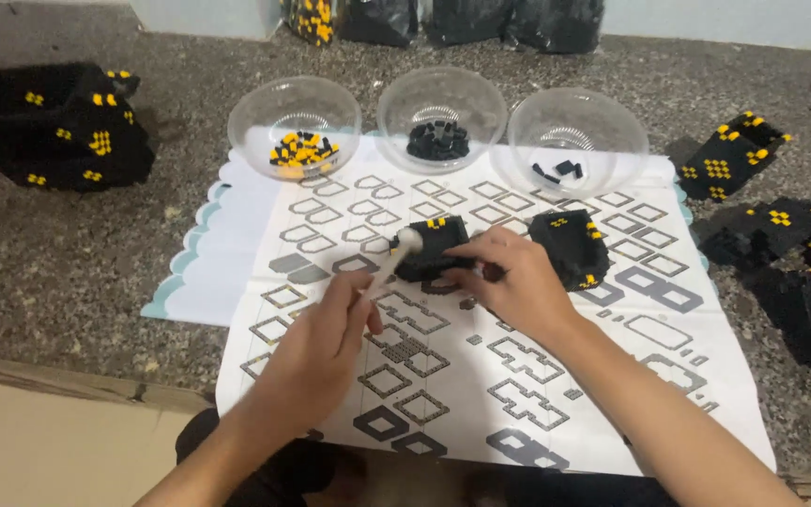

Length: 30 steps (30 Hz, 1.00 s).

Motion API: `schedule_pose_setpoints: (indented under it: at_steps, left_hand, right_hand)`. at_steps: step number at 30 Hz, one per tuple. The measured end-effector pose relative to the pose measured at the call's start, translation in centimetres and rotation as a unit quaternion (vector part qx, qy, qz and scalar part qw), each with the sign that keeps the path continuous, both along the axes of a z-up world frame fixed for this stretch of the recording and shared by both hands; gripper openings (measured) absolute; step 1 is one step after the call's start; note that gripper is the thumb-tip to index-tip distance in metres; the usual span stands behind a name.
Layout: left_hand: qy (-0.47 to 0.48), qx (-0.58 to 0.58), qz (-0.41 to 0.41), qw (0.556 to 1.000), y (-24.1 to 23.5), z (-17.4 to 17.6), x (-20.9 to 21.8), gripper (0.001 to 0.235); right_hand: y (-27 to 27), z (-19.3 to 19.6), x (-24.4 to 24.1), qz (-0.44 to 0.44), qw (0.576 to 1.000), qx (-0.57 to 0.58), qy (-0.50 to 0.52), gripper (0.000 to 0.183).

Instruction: Assembling a model using small interlocking plastic blocks, following a printed instruction sheet.

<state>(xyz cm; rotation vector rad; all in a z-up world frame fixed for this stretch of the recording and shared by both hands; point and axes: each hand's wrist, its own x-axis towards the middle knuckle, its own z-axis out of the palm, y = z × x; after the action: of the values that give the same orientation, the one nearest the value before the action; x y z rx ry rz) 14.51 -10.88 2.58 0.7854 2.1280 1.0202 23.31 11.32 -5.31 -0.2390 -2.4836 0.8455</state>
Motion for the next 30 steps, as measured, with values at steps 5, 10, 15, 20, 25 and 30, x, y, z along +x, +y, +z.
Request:
schedule_pose_setpoints:
  at_steps: [5,10,15,20,25,30]
  left_hand:
    - [0.033,-0.099,-0.038,0.994,1.0,0.6,0.5,0.029]
    - [0.05,-0.035,0.01,0.998,1.0,0.9,0.3,0.025]
    - [0.072,-0.011,-0.017,0.997,1.1,0.6,0.4,0.025]
    - [0.019,-0.046,-0.041,0.998,1.4,0.8,0.1,0.027]
    - [0.035,-0.106,-0.089,0.99,1.9,0.1,0.0,0.025]
    - [-0.013,-0.005,-0.027,1.0,1.9,0.0,0.3,0.027]
  right_hand:
    - [-0.1,0.1,0.1,0.0,1.0,-0.023,-0.01,0.02]
    - [-0.3,0.5,0.2,0.003,0.999,-0.038,-0.012,0.018]
    - [-0.6,1.2,0.3,-0.001,0.991,-0.123,-0.044,0.017]
    - [-0.7,1.6,0.3,-0.005,0.993,-0.105,-0.057,0.018]
    - [-0.4,1.2,0.2,-0.004,0.996,-0.065,-0.054,0.02]
    - [-0.3,1.3,0.2,0.0,0.997,-0.066,-0.044,0.02]
